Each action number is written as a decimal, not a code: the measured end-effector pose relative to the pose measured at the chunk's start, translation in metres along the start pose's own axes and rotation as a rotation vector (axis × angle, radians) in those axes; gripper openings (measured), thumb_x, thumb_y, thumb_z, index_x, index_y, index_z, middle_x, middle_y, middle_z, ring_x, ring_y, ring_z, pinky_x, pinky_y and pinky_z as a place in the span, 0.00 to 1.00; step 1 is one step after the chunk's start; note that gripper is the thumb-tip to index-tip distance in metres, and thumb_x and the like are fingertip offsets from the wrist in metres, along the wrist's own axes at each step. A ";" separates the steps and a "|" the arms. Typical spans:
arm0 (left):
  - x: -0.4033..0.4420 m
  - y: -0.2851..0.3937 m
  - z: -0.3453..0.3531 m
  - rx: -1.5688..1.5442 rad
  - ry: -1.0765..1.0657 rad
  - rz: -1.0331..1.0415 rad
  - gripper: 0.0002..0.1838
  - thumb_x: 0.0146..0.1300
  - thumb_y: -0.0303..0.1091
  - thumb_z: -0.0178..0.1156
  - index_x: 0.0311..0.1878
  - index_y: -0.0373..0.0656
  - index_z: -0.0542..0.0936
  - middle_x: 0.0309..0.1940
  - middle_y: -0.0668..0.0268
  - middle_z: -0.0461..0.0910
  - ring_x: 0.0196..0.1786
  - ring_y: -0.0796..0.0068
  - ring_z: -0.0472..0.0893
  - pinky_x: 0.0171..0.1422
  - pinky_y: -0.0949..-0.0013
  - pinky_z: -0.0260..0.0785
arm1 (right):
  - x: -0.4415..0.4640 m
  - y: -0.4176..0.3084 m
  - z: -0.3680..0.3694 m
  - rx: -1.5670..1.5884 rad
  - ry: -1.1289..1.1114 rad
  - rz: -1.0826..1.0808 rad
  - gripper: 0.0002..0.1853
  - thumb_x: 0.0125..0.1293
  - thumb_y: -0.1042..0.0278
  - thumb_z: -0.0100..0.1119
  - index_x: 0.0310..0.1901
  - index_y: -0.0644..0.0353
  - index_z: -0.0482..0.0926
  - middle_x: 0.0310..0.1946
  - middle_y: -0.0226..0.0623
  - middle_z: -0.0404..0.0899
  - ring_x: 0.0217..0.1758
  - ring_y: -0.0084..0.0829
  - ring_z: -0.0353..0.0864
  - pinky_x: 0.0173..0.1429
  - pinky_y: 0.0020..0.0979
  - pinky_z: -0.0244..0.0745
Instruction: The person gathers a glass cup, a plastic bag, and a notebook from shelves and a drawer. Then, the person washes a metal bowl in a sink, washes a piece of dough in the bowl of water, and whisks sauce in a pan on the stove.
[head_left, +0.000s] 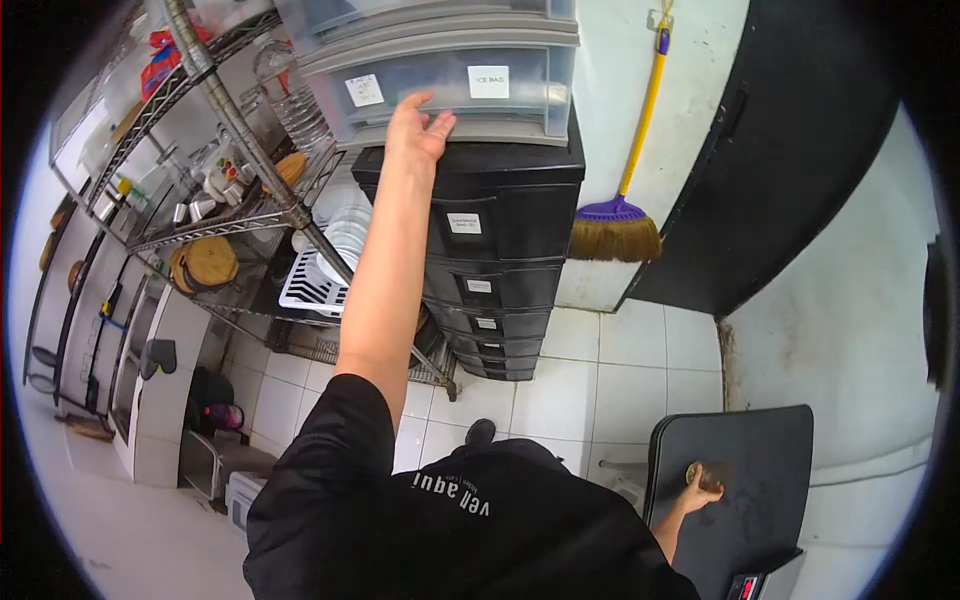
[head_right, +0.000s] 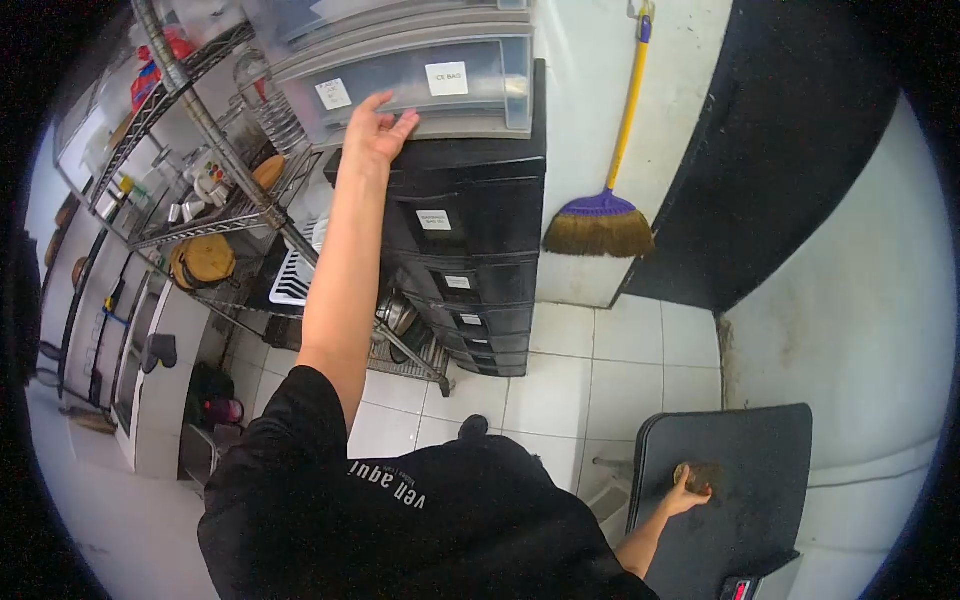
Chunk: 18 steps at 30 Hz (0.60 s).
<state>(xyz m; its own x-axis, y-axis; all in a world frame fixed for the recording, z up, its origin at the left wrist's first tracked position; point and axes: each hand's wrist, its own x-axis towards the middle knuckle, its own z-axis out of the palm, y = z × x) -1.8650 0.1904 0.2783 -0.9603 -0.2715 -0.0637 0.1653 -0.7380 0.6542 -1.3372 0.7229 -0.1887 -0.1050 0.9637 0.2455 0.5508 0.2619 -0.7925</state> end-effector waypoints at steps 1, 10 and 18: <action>0.005 0.000 -0.004 0.001 -0.014 -0.019 0.40 0.56 0.24 0.65 0.62 0.23 0.48 0.56 0.48 0.56 0.60 0.36 0.69 0.64 0.37 0.67 | 0.003 0.007 0.003 0.006 0.010 0.013 0.57 0.46 0.39 0.76 0.66 0.72 0.55 0.61 0.56 0.67 0.64 0.49 0.72 0.65 0.43 0.71; -0.058 -0.015 -0.047 -0.052 -0.198 0.137 0.16 0.65 0.36 0.65 0.43 0.39 0.68 0.34 0.62 0.73 0.37 0.66 0.78 0.51 0.56 0.79 | -0.003 0.053 0.026 -0.018 -0.065 0.272 0.66 0.40 0.41 0.81 0.64 0.82 0.48 0.63 0.64 0.60 0.64 0.49 0.69 0.64 0.45 0.71; -0.132 0.005 -0.085 0.163 -0.208 0.239 0.10 0.69 0.31 0.60 0.45 0.37 0.70 0.37 0.61 0.78 0.39 0.66 0.83 0.45 0.65 0.81 | -0.011 -0.006 0.046 -0.060 -0.315 0.338 0.41 0.50 0.39 0.73 0.48 0.77 0.79 0.45 0.48 0.82 0.44 0.37 0.81 0.49 0.37 0.76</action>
<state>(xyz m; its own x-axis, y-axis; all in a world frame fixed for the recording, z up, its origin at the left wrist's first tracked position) -1.7182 0.1701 0.2263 -0.9268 -0.2805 0.2498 0.3690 -0.5557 0.7450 -1.3769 0.7136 -0.2123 -0.1523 0.9659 -0.2096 0.6436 -0.0640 -0.7627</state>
